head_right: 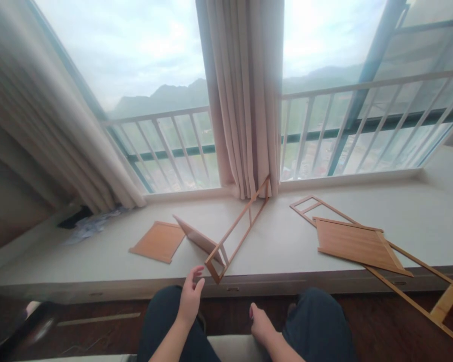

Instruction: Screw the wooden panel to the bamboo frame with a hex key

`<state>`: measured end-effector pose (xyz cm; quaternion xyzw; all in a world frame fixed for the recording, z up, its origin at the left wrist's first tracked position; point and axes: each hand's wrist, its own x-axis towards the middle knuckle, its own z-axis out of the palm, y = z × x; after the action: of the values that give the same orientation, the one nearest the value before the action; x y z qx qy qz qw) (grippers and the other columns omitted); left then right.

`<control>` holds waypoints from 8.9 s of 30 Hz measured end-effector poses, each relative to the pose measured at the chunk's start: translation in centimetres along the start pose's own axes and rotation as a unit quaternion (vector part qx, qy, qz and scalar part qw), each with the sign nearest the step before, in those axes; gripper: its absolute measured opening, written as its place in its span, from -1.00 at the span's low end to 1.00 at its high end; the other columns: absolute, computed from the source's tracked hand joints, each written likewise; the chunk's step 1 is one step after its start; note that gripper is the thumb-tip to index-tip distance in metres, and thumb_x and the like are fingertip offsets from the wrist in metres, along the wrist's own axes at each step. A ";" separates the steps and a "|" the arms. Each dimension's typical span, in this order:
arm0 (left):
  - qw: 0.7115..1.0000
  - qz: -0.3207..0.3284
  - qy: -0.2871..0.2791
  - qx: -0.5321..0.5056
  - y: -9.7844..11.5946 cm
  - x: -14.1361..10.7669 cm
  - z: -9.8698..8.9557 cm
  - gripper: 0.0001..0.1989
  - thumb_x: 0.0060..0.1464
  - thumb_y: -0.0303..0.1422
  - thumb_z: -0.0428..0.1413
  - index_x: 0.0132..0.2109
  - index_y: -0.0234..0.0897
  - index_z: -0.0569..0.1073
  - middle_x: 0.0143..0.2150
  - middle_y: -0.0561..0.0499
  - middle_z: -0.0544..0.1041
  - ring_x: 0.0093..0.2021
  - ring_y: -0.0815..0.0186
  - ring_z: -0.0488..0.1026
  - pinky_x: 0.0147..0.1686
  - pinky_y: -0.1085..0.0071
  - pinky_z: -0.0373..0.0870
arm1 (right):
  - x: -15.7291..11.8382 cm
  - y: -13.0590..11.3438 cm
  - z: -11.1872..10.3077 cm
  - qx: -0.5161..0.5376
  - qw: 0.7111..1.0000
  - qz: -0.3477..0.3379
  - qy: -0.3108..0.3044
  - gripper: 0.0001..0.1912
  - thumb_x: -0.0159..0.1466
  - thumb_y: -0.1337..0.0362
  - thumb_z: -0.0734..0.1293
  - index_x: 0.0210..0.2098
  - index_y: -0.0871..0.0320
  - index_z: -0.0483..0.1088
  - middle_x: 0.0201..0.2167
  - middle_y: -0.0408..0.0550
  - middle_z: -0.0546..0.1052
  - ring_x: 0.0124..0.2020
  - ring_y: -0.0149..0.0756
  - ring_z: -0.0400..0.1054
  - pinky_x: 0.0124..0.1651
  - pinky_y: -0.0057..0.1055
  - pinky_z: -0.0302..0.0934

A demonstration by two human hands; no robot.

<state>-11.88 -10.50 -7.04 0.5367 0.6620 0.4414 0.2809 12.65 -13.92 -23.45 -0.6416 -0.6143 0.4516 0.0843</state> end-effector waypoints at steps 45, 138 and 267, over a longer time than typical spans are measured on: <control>0.991 0.060 -0.074 0.091 7.7 3.2 1.9 -0.47 0.35 -0.15 0.00 0.36 -0.24 0.31 -0.02 -0.12 0.59 -0.09 0.20 0.55 -0.10 0.27 0.52 | -1.4 0.8 -4.3 0.176 0.983 0.028 0.030 -0.74 0.28 0.24 0.15 -0.54 0.04 0.07 -0.56 -0.20 0.29 -0.40 -0.27 0.21 -0.28 -0.36 0.05; 0.953 0.059 -0.178 0.237 9.2 5.4 3.8 -0.60 0.38 -0.31 -0.07 0.25 -0.17 0.44 -0.14 -0.08 0.66 -0.16 0.13 0.60 -0.14 0.32 0.43 | 1.8 -15.2 -9.9 0.490 0.791 -0.282 0.233 -0.80 0.26 0.14 0.54 -0.40 0.11 0.57 -0.37 -0.02 0.63 -0.30 -0.19 0.51 -0.16 -0.27 0.42; 0.971 -0.040 -0.199 -0.126 -1.9 -0.6 3.1 -0.39 0.30 0.10 0.08 0.25 -0.25 0.45 0.26 -0.23 0.52 0.29 0.00 0.43 0.32 0.13 0.28 | 3.3 -8.5 -10.6 0.554 0.830 0.029 0.064 -0.62 0.09 0.06 0.48 -0.28 0.27 0.62 -0.51 -0.09 0.53 -0.61 -0.45 0.30 -0.63 -0.54 0.21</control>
<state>-9.96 -10.26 -10.23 0.5474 0.5529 0.3943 0.4891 13.28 -4.39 -13.24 -0.5325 -0.2354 0.6763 0.4513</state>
